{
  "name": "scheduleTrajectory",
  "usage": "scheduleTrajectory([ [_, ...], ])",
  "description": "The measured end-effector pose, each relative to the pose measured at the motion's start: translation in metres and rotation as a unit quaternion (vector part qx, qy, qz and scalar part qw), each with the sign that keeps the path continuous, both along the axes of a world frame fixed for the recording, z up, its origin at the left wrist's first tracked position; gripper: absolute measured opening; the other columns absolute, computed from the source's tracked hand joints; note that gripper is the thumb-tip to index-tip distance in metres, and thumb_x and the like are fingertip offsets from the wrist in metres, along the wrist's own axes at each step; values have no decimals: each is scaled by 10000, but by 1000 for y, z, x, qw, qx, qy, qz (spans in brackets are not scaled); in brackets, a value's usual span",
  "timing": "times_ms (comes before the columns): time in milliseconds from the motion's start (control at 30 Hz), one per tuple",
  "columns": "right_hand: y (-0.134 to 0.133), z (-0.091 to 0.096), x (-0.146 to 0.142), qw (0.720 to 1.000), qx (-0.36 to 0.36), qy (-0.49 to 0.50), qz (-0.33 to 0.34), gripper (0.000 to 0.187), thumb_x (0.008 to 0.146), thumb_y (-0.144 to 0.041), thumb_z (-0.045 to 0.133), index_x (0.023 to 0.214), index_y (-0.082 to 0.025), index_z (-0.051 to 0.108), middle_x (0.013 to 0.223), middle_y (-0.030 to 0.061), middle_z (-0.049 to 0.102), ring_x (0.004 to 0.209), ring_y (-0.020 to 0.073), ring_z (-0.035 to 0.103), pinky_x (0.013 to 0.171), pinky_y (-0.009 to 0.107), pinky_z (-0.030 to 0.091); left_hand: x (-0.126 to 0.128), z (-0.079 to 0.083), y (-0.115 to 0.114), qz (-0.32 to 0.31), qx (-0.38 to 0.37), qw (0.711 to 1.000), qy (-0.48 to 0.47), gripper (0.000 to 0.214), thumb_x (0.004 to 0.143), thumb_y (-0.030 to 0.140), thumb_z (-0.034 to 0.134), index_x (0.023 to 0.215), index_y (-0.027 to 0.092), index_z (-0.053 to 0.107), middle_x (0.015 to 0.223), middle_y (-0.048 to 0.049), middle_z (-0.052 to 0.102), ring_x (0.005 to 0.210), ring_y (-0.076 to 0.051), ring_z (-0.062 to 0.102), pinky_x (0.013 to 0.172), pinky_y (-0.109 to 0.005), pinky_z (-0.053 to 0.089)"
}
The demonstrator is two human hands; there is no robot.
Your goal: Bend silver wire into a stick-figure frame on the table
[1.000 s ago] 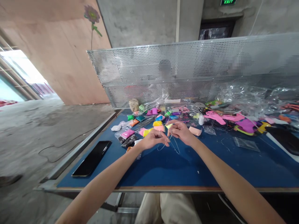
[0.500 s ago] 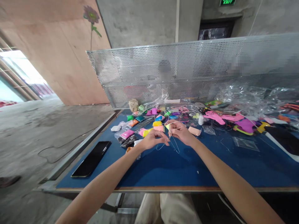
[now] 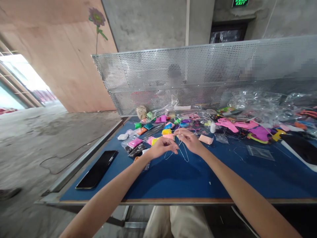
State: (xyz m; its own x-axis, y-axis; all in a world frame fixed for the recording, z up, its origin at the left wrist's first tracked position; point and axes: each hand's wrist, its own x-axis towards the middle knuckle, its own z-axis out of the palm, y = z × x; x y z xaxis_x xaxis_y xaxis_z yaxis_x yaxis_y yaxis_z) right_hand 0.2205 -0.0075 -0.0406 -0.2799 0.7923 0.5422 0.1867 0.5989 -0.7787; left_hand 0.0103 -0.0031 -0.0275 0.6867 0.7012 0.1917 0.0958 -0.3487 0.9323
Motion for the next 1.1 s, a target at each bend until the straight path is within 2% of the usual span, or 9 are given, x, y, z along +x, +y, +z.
scheduleTrajectory([
  [67,-1,2,3,996,63,-41,-47,257,944,-401,543,1071,-295,740,1116,71,660,1116,265,584,1012,454,415,1,1,0,1,-29,999,-22,387,808,496,691,882,121,750,791,-92,747,737,-156,666,716,-244,500],
  [167,-3,3,6,990,104,-57,-71,227,936,-384,575,1077,-322,742,1147,66,662,1166,277,561,1071,496,364,3,-1,1,-10,-69,996,-59,353,798,465,714,862,119,742,757,-73,729,708,-135,638,722,-241,489],
  [367,1,1,7,981,170,-80,-43,203,889,-345,663,1078,-352,734,1167,41,693,1132,270,583,1027,492,423,6,-8,5,-1,-131,984,-119,355,748,448,766,784,99,716,705,-55,681,602,-79,548,587,-203,407],
  [533,6,-1,8,971,227,-64,-46,125,898,-280,654,948,-313,764,954,35,748,1002,249,623,928,446,491,7,-7,3,-15,-155,980,-125,376,756,466,756,775,95,692,696,-43,662,490,-48,463,491,-202,359],
  [600,3,0,6,977,207,-41,-26,99,892,-272,661,888,-279,760,898,45,743,957,240,638,880,413,512,7,-7,2,-17,-169,977,-132,375,753,467,757,763,102,673,688,-33,651,478,-49,468,486,-204,372],
  [700,-4,0,0,992,127,5,17,80,885,-290,670,866,-251,737,883,47,725,855,216,662,784,360,532,5,-8,2,-19,-177,974,-138,352,753,443,765,740,111,647,658,-20,631,488,-56,481,499,-207,381],
  [833,-11,0,-8,997,26,62,24,84,869,-318,689,902,-248,721,856,29,705,768,192,664,708,320,536,3,-7,4,-8,-129,981,-143,316,778,405,754,729,112,647,665,-28,633,534,-60,491,537,-204,374],
  [933,-11,-1,-11,995,-7,99,28,98,861,-333,698,874,-237,713,855,27,699,774,190,664,704,312,536,2,-5,4,-1,-118,981,-152,310,793,404,741,737,113,654,693,-32,640,537,-55,474,537,-206,357],
  [1100,-8,-3,-12,990,-20,136,29,92,866,-328,694,869,-237,707,832,12,681,746,165,640,687,287,516,1,-3,2,-59,-163,970,-169,336,747,369,793,951,119,699,782,-44,652,554,-56,487,551,-222,366],
])
